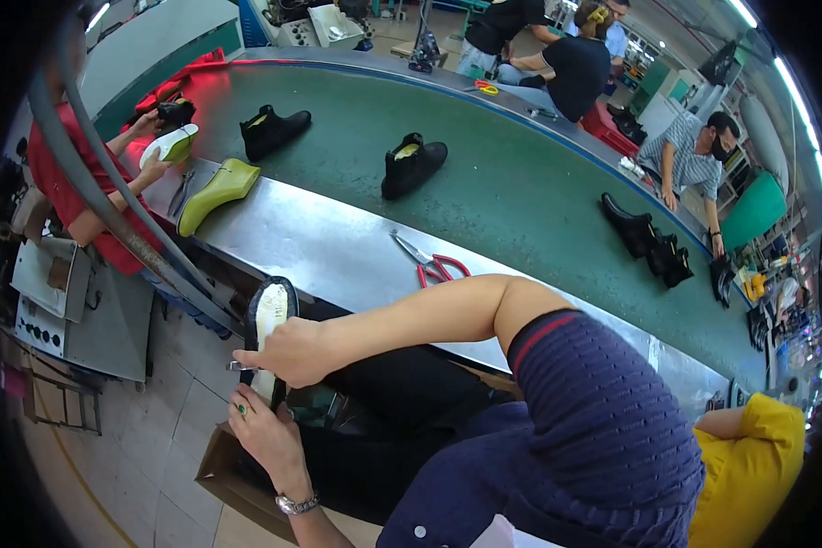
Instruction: Manually inspect and refine the assembly of a black leather boot during manufacturing.
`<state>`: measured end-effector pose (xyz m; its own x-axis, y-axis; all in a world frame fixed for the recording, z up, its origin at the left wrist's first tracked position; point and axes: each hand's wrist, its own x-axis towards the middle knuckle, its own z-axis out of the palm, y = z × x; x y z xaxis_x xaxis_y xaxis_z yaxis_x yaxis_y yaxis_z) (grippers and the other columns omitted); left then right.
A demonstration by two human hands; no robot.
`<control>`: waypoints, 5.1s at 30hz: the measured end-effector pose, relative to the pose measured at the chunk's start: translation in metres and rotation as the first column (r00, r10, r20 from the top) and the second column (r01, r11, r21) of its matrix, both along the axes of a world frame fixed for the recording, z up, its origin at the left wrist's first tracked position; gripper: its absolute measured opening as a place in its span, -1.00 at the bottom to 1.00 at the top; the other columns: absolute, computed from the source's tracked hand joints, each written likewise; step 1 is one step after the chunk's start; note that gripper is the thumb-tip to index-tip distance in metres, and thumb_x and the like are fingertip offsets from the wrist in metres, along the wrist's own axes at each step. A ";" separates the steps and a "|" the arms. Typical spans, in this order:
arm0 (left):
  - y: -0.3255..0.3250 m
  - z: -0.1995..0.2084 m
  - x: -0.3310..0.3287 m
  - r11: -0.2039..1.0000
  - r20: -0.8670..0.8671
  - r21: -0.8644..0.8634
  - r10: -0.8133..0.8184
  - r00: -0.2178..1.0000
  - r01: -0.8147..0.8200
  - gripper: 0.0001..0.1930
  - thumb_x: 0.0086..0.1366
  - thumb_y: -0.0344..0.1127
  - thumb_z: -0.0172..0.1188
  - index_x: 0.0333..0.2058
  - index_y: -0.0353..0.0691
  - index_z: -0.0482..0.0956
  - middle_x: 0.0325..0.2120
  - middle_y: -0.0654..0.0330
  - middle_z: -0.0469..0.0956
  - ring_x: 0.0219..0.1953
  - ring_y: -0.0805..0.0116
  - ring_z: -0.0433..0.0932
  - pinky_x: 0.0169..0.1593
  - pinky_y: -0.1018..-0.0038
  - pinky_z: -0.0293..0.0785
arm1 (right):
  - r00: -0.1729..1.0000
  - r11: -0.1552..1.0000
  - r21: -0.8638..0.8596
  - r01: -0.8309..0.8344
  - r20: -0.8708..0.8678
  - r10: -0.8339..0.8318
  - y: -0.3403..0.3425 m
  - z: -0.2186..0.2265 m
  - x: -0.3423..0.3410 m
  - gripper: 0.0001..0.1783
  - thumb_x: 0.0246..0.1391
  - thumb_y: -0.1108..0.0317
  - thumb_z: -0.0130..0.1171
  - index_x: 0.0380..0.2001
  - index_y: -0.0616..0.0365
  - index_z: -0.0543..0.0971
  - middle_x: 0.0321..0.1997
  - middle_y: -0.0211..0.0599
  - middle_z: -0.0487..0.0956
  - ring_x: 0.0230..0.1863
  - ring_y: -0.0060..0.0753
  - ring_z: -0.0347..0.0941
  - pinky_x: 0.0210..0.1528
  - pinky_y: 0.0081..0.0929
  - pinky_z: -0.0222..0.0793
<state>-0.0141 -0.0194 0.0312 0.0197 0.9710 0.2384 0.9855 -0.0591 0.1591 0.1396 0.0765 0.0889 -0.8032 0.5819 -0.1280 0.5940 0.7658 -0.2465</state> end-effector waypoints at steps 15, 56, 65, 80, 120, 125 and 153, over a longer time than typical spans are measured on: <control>-0.013 0.001 0.009 0.970 0.146 0.239 0.001 0.989 -0.037 -0.37 -0.03 -0.43 0.36 0.05 -0.45 0.38 0.04 -0.14 0.42 0.12 -0.10 0.36 0.19 0.12 0.26 | 0.814 0.974 -0.160 0.159 -0.537 -0.222 -0.029 0.024 -0.011 -0.23 0.12 0.35 0.06 0.34 0.03 -0.01 -0.38 0.06 0.61 -0.43 0.22 0.52 -0.37 0.03 0.42; -0.145 -0.012 0.013 0.871 0.882 -0.243 0.381 0.278 -0.426 -0.62 0.43 -0.15 -0.02 -0.26 -0.42 0.59 -0.69 0.01 0.39 -0.67 0.21 0.33 -0.50 0.37 0.28 | 0.904 0.770 -0.638 -0.016 0.320 0.284 -0.079 0.074 -0.028 -0.35 0.22 0.35 0.01 0.34 0.03 0.06 -0.57 0.07 0.54 -0.52 0.09 0.54 -0.35 -0.11 0.44; -0.141 -0.001 0.019 0.919 0.696 -0.147 0.359 0.621 -0.367 -0.63 0.37 -0.34 0.04 0.06 -0.45 0.42 -0.40 -0.10 0.58 -0.46 0.09 0.60 -0.40 0.41 0.53 | 0.878 0.863 -0.469 -0.188 0.314 0.362 -0.091 0.061 -0.025 -0.26 0.17 0.40 0.07 0.36 -0.15 0.04 -0.54 -0.04 0.53 -0.53 0.06 0.51 -0.44 -0.06 0.42; -0.098 -0.027 0.004 0.988 0.508 -0.112 0.152 -0.848 0.109 -0.21 0.36 -0.13 0.09 0.40 -0.04 -0.19 0.30 0.17 0.15 0.28 0.29 0.22 0.29 0.33 0.19 | 0.981 0.877 -0.450 -0.167 0.015 0.194 -0.108 0.019 0.020 -0.23 0.14 0.46 0.08 0.37 -0.11 0.02 -0.47 0.01 0.58 -0.53 0.10 0.52 -0.44 -0.17 0.49; -0.061 -0.040 -0.018 0.975 0.439 -0.164 0.211 -0.873 0.153 -0.11 0.22 -0.23 0.26 0.40 -0.02 -0.12 0.21 0.18 0.25 0.19 0.35 0.30 0.23 0.39 0.25 | 0.914 0.931 0.132 -0.341 0.278 0.295 -0.017 0.036 -0.029 -0.12 0.04 0.49 0.11 0.34 -0.59 0.12 -0.60 -0.25 0.48 -0.64 -0.24 0.46 -0.57 -0.31 0.43; -0.054 -0.029 -0.018 0.967 0.468 -0.208 0.229 -0.854 0.145 -0.14 0.18 -0.33 0.22 0.38 -0.05 -0.07 0.06 0.19 0.39 0.01 0.41 0.45 0.08 0.43 0.41 | 0.857 0.931 -0.157 -0.328 0.364 0.364 -0.009 0.078 -0.055 -0.17 0.05 0.43 0.20 0.35 -0.36 0.15 -0.51 -0.22 0.57 -0.56 -0.19 0.53 -0.49 -0.33 0.46; -0.066 -0.022 -0.036 0.946 0.712 -0.232 0.325 -0.622 0.228 -0.12 0.18 -0.37 0.28 0.38 -0.05 -0.05 -0.04 0.24 0.44 -0.12 0.48 0.49 -0.06 0.48 0.48 | 0.871 0.905 0.000 -0.424 0.274 0.408 -0.011 0.041 -0.065 -0.30 0.24 0.23 0.03 0.38 -0.18 0.00 -0.63 -0.07 0.52 -0.61 0.00 0.50 -0.56 -0.19 0.40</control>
<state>-0.0501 -0.0858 0.0089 0.0304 0.9289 -0.3691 -0.7459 0.2668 0.6102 0.0742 0.0656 0.1296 -0.9145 0.2138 -0.3434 0.2535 0.9644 -0.0747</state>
